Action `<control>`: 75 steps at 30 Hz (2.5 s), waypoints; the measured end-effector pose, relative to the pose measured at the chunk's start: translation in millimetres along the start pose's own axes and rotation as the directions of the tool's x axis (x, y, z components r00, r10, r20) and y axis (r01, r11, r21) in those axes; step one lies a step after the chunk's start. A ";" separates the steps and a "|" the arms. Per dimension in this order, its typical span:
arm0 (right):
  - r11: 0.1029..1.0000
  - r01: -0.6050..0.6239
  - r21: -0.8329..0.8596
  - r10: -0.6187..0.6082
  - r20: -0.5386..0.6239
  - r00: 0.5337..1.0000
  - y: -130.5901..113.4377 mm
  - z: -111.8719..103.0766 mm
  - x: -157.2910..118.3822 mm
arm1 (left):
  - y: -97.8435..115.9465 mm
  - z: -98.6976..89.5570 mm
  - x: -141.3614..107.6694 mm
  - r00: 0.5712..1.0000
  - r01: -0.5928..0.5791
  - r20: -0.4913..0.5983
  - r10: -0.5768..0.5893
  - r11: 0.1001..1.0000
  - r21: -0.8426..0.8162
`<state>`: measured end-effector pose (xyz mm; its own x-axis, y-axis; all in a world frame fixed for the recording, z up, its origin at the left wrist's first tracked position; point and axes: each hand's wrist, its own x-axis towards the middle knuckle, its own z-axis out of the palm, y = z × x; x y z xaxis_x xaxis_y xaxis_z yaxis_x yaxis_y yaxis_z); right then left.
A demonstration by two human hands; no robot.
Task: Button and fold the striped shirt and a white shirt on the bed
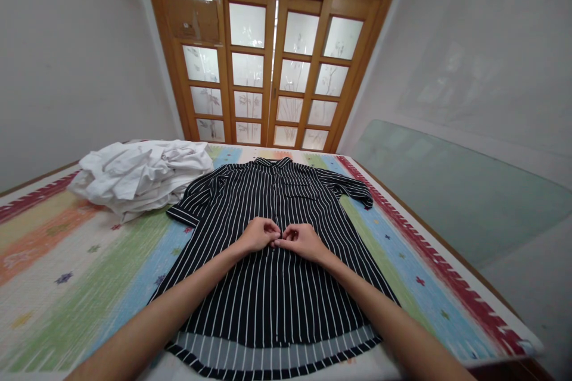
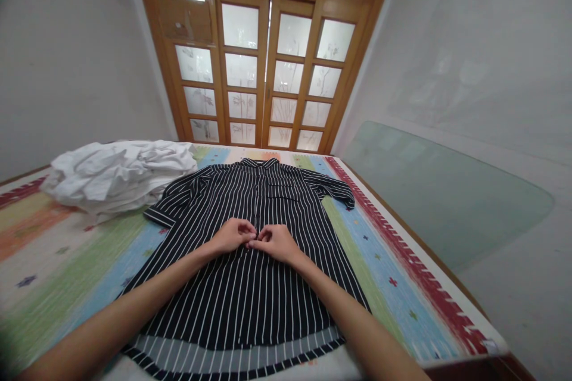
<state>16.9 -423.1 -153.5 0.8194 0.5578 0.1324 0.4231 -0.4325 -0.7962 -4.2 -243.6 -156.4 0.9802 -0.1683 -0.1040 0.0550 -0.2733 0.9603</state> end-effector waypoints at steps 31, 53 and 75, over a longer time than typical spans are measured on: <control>0.923 -0.181 0.341 0.163 0.083 0.983 8.5 0.0 1.7 | 3.6 4.1 -5.1 0.987 0.077 -0.119 -0.112 0.960 -0.269; 0.990 0.092 0.103 -0.085 -0.072 0.994 8.5 4.6 -3.2 | -7.4 4.5 -4.5 0.979 -0.060 -0.202 0.001 0.957 -0.285; 0.989 -0.052 0.142 0.050 0.015 0.999 3.2 3.8 -0.6 | -11.1 -1.1 -5.4 0.978 -0.186 -0.120 0.170 0.973 -0.137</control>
<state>16.2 -422.1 -158.4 0.8335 0.5461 0.0836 0.3212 -0.3560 -0.8776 -9.8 -238.7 -166.2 0.9909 -0.0972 0.0927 -0.1028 -0.1050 0.9891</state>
